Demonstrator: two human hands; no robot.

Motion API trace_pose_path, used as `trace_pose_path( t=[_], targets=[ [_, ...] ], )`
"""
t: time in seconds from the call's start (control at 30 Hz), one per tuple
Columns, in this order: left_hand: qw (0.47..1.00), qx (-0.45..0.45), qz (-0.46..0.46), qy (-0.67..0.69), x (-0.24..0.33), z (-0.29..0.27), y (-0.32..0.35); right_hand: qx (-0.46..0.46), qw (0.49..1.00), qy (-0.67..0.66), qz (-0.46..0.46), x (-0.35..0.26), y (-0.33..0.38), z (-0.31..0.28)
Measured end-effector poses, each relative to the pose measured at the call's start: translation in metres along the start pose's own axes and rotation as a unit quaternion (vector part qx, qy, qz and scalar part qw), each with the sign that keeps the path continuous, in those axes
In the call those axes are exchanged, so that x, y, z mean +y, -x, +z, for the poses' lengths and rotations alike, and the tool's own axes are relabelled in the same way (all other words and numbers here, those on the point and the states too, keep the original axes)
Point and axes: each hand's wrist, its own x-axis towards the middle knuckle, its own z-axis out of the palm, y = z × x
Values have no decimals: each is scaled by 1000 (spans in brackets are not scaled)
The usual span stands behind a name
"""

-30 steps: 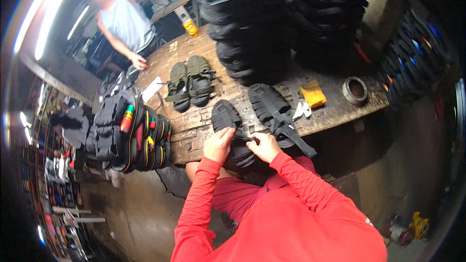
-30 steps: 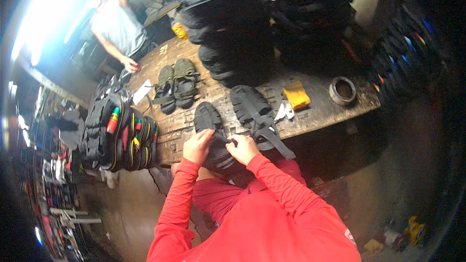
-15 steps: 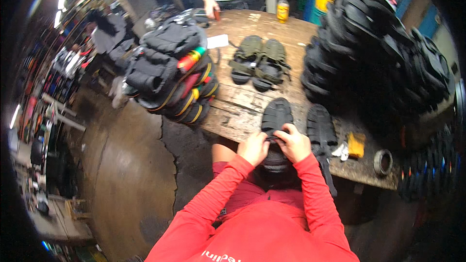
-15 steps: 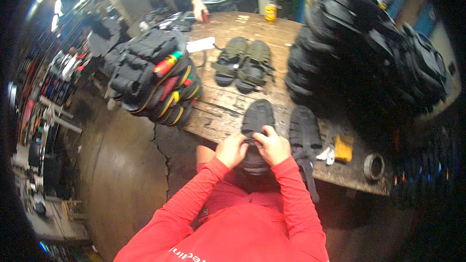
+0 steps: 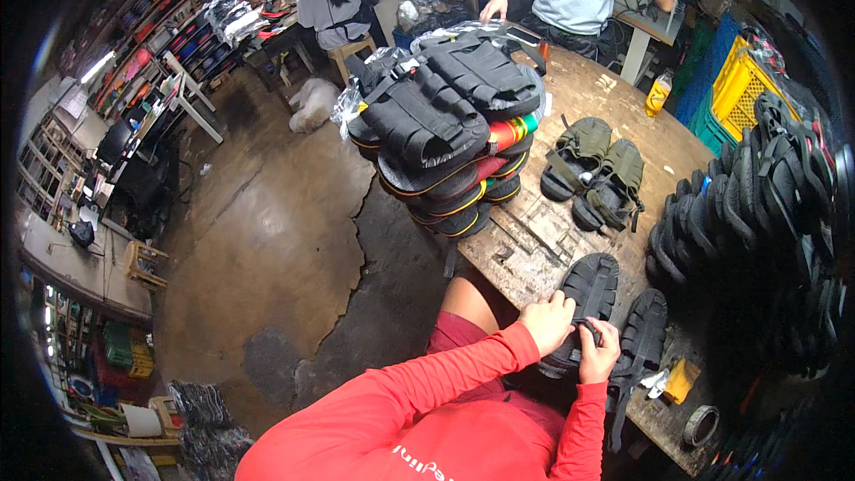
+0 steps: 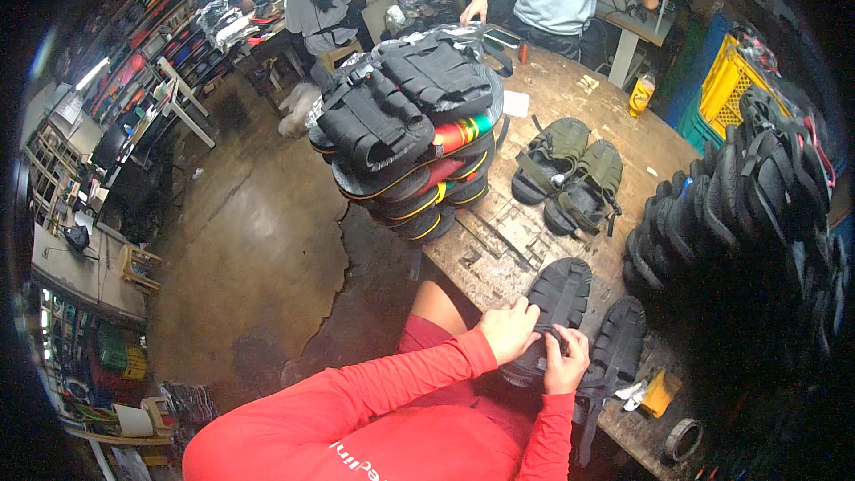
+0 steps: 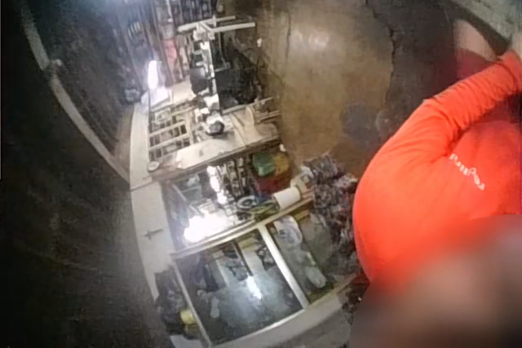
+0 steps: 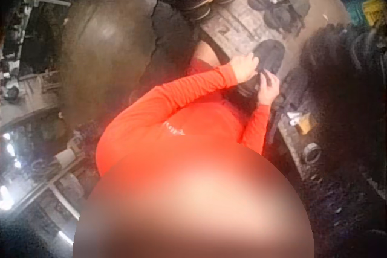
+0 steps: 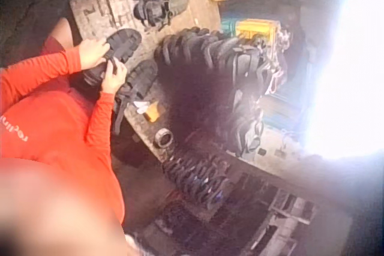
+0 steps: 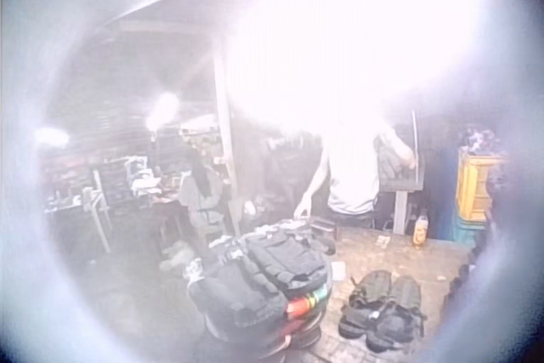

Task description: The person assembles black sandals by threading and fastening straps, then wipes the soles with a yellow sponge. They handle multiple sandals on a wooden workbench, adjusting straps and securing buckles.

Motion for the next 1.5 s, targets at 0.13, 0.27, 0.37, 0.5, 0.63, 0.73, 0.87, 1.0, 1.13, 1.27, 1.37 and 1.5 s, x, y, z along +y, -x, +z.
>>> trace_pose_path(
  t=[0.13,0.27,0.37,0.5,0.63,0.73,0.87,1.0,1.13,1.27,1.37,1.5],
  targets=[
    [998,-35,-8,52,-8,7,-5,-15,1000,19,3,-2,0,0],
    [988,-17,-41,146,-27,18,4,0,997,-7,79,-8,3,7],
    [967,87,-58,233,-34,24,12,23,997,22,67,-18,7,6],
    [950,-47,-99,291,-37,27,19,27,991,68,111,-33,19,-3],
    [961,-78,-114,241,-39,29,21,-65,966,171,183,-36,26,-12],
    [954,-62,-110,271,-44,32,26,-118,949,198,217,-34,27,-19],
    [938,1,-96,333,-64,30,44,-160,962,-46,215,-47,41,-40],
    [885,1,-169,434,-106,14,43,-140,953,-171,208,-75,65,-90],
    [936,-48,-126,324,-129,-19,-4,-39,986,-110,118,-80,74,-162],
    [989,-138,-30,-47,-92,-61,-30,159,964,87,196,-46,74,-198],
    [967,64,171,-179,-46,-88,-27,144,955,8,258,-9,80,-180],
    [973,-7,161,167,20,-79,-14,56,969,-47,235,14,106,-129]
  ],
)
